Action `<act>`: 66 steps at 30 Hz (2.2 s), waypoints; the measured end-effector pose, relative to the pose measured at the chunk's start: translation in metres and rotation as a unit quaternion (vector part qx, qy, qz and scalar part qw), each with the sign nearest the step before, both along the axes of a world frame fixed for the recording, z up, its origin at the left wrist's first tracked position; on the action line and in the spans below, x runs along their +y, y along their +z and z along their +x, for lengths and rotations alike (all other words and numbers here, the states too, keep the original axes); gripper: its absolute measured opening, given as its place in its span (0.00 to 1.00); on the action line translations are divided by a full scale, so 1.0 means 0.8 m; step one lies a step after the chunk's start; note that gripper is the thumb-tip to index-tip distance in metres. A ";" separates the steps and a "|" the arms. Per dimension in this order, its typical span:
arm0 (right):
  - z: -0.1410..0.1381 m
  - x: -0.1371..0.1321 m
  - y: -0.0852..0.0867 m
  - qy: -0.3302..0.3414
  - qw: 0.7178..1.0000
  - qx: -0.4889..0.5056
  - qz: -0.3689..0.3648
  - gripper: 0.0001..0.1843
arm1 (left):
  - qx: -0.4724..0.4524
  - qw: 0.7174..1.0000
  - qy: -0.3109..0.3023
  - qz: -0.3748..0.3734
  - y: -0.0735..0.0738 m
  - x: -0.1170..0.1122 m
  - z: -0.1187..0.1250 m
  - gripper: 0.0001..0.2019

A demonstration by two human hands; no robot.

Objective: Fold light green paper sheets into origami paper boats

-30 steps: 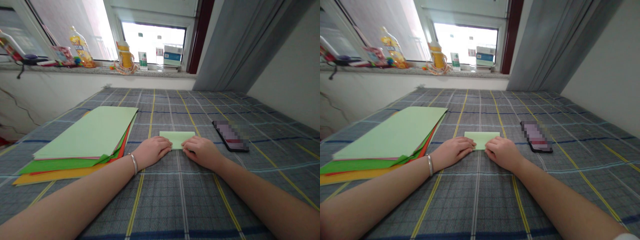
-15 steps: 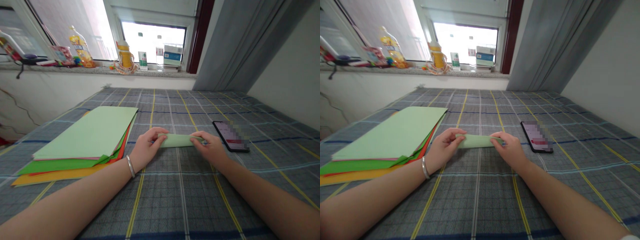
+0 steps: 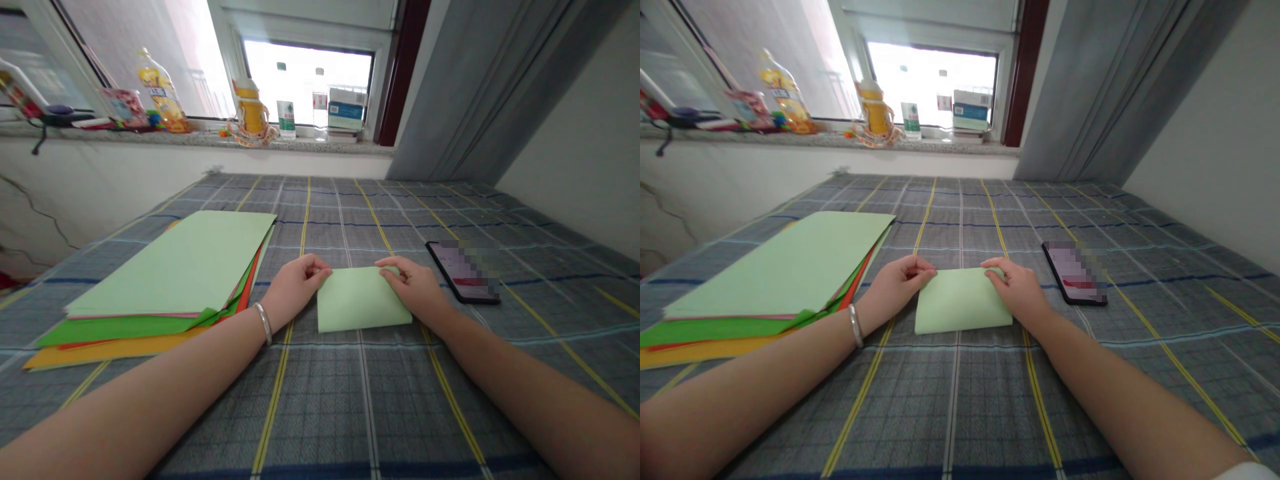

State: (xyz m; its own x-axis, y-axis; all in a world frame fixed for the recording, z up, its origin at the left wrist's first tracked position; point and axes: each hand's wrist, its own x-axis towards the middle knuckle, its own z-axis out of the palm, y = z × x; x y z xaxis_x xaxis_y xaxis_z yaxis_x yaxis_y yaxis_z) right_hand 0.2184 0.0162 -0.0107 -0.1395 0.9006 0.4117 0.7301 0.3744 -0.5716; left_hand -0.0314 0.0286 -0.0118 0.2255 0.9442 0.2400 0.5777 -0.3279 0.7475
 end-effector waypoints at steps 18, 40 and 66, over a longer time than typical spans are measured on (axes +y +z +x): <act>-0.001 0.025 -0.020 0.077 0.989 -0.128 -0.019 0.11 | 0.213 0.970 -0.032 0.115 -0.002 0.015 0.000 0.07; -0.003 0.024 -0.019 0.074 0.988 -0.135 -0.024 0.10 | 0.283 0.907 -0.270 0.154 0.005 0.001 0.000 0.18; 0.010 0.030 -0.009 0.160 0.981 -0.096 -0.048 0.11 | 0.313 0.892 -0.293 0.145 0.001 -0.011 0.002 0.23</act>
State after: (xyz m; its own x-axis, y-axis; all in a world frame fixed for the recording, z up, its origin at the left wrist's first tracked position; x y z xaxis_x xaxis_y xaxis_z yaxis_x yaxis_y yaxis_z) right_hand 0.2266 0.0400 -0.0182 -0.4876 0.8318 0.2652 0.6821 0.5525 -0.4790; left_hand -0.0294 0.0200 -0.0108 0.8350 0.5392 0.1097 0.5182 -0.8376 0.1727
